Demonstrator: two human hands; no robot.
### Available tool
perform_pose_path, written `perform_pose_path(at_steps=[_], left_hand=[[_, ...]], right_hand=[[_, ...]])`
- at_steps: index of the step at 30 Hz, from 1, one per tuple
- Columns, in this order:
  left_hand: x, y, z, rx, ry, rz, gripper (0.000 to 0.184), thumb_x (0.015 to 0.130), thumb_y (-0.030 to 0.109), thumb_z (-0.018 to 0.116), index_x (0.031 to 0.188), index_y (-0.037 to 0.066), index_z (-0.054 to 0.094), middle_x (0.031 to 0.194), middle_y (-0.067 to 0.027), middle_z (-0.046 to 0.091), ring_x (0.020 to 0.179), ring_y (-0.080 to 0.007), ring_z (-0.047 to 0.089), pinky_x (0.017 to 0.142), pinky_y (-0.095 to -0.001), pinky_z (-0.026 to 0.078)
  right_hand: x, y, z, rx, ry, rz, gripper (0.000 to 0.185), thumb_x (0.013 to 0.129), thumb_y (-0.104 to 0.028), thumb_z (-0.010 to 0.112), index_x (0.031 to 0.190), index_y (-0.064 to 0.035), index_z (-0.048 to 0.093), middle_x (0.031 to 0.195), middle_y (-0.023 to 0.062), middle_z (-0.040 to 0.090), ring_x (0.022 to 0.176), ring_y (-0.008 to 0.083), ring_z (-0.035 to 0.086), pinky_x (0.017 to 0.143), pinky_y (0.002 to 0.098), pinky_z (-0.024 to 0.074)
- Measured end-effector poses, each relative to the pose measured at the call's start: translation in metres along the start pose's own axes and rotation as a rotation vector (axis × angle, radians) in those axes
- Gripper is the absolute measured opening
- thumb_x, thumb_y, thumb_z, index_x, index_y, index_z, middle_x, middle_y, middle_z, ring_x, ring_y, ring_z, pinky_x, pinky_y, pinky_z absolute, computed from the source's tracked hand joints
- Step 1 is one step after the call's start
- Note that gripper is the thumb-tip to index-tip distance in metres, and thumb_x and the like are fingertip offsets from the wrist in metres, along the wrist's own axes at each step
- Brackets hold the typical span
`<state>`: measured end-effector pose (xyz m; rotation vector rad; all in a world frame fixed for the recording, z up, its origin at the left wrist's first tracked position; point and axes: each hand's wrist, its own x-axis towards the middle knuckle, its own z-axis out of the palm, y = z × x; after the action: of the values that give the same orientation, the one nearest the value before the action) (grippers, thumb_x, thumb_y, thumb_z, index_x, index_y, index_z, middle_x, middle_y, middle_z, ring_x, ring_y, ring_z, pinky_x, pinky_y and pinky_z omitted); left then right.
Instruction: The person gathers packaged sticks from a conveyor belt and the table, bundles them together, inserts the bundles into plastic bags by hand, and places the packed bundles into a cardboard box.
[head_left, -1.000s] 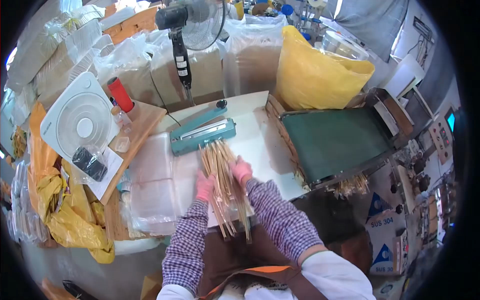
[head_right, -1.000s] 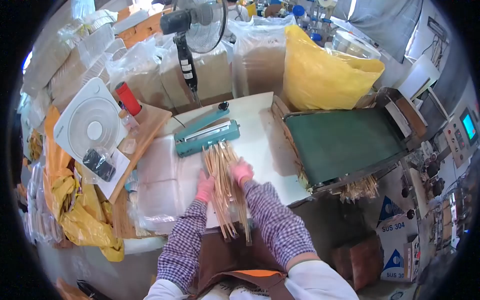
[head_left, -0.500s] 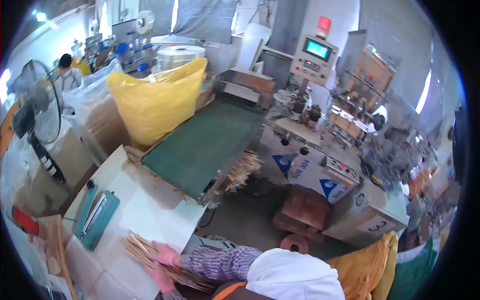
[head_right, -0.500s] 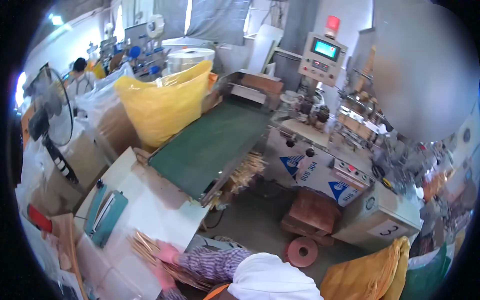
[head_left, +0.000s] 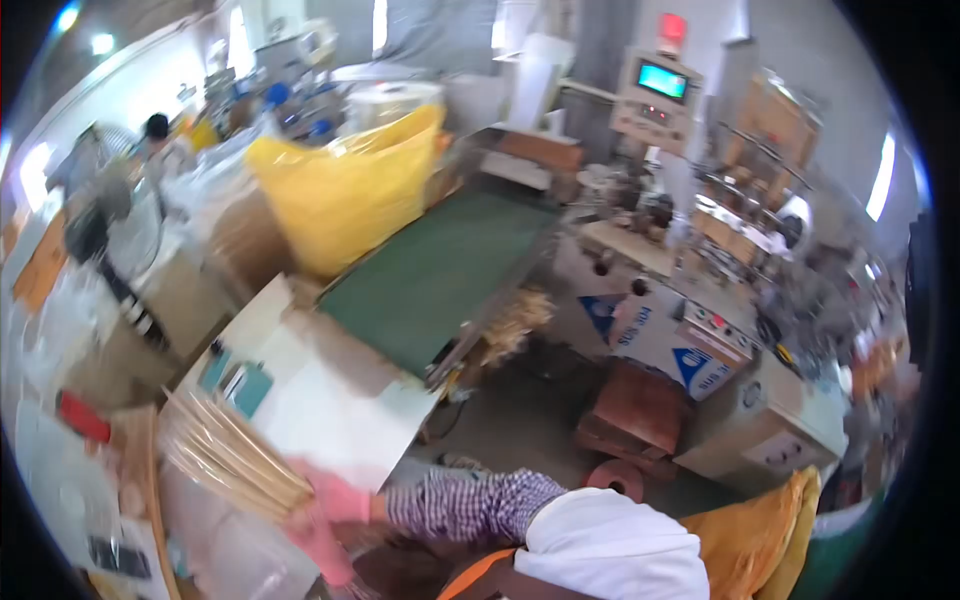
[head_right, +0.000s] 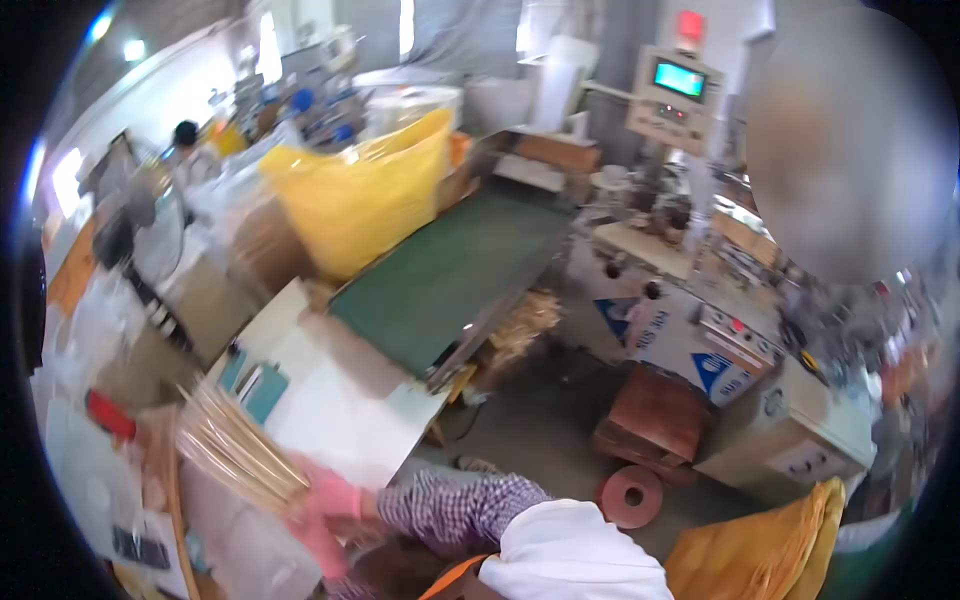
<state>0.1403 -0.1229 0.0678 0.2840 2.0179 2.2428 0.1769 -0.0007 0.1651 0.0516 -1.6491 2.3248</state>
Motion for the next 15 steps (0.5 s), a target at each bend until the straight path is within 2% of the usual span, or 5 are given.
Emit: perform_pose_path(at_steps=[2,4,10,12,15], left_hand=[[0.033,0.066,0.0,0.204,-0.178,0.469,0.029,0.083,0.013,0.061,0.107,-0.001,0.055,0.1,-0.0096,0.062,0.088,-0.0198,0.06,0.073,-0.0284,0.049],[0.045,0.1,0.013,0.116,-0.189,0.322,0.045,0.079,0.016,0.067,0.118,0.001,0.051,0.113,-0.0118,0.058,0.1,-0.0225,0.057,0.083,-0.0338,0.048],[0.092,0.069,0.005,0.803,-0.398,0.692,0.057,0.074,0.025,0.074,0.124,0.009,0.052,0.128,-0.0098,0.052,0.117,-0.0223,0.049,0.097,-0.0381,0.041],[0.101,0.048,0.003,0.813,-0.395,0.705,0.056,0.074,0.024,0.074,0.123,0.01,0.053,0.128,-0.009,0.053,0.116,-0.0207,0.051,0.096,-0.0373,0.043],[0.116,0.018,0.007,0.541,-0.302,0.454,0.047,0.072,0.023,0.074,0.115,0.011,0.059,0.117,-0.0079,0.06,0.106,-0.0214,0.058,0.089,-0.0357,0.048]], right_hand=[[0.045,0.003,-0.006,-0.337,-0.076,-0.177,0.094,0.06,-0.027,0.081,0.137,-0.0012,0.032,0.128,0.015,0.047,0.123,0.0236,0.041,0.105,0.0352,0.0306],[0.071,-0.019,-0.008,-0.045,-0.257,-0.08,0.104,0.055,-0.035,0.086,0.137,-0.0004,0.031,0.131,0.0156,0.046,0.122,0.0235,0.043,0.103,0.0354,0.0345],[0.099,0.034,-0.048,-0.676,-0.367,-0.377,0.119,0.051,-0.037,0.088,0.141,0.0006,0.02,0.133,0.0155,0.043,0.124,0.0253,0.042,0.104,0.0353,0.034],[0.1,0.071,-0.056,0.028,-0.336,-0.051,0.119,0.051,-0.037,0.088,0.141,0.0014,0.02,0.135,0.0169,0.041,0.125,0.0262,0.041,0.105,0.0357,0.0325],[0.11,0.041,-0.035,-0.43,-0.131,-0.093,0.115,0.052,-0.035,0.088,0.14,0.0007,0.024,0.136,0.0174,0.039,0.127,0.0275,0.039,0.108,0.0358,0.0287]])
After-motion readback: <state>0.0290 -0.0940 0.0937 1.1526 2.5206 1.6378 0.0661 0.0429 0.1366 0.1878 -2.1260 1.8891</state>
